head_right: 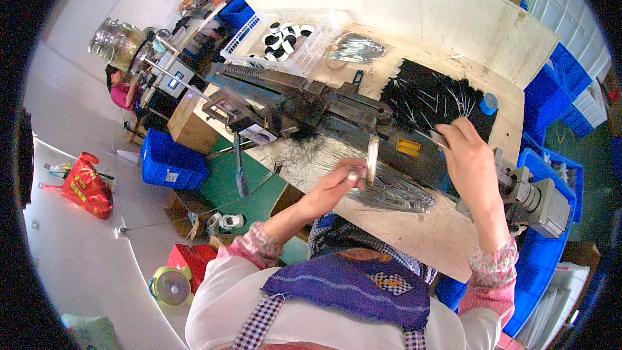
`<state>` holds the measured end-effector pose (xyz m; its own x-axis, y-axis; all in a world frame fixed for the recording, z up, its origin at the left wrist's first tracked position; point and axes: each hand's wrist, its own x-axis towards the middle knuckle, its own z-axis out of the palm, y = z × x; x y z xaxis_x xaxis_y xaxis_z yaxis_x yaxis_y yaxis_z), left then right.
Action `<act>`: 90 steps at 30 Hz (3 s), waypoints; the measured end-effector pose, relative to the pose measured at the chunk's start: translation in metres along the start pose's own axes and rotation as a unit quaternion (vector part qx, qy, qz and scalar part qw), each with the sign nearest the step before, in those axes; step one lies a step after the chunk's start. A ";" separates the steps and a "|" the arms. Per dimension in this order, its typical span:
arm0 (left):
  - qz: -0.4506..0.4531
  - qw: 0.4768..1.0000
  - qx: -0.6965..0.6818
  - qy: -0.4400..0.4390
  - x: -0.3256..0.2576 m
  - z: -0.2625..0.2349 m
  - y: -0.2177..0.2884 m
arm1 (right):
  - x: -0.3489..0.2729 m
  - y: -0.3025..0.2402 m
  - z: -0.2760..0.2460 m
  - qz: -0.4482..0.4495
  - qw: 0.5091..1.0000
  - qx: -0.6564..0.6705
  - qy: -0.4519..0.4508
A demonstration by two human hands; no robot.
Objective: Manually assemble small metal components on a production line workbench.
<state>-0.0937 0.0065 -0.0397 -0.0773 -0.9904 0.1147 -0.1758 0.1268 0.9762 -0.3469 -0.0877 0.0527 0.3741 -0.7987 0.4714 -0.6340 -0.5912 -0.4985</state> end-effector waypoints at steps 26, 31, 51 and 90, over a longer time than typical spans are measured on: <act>0.058 0.962 0.135 -0.231 0.124 0.054 0.026 | 0.054 0.059 0.004 -0.033 0.981 -0.159 -0.109; 0.174 0.912 0.336 -0.161 0.141 0.048 0.033 | 0.023 0.039 0.016 -0.051 0.983 -0.039 -0.175; -0.202 0.636 -0.712 -0.219 0.076 -0.027 0.054 | 0.062 0.027 0.094 -0.110 0.990 0.047 -0.069; -0.262 0.866 -0.412 -0.106 0.101 0.078 0.017 | -0.071 0.007 -0.010 0.051 0.905 0.112 -0.408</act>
<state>-0.1813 -0.0869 -0.0258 -0.3923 -0.8567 -0.3349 0.5130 -0.5059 0.6934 -0.3846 -0.0343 0.0234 0.7541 -0.6134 -0.2347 -0.5750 -0.4439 -0.6873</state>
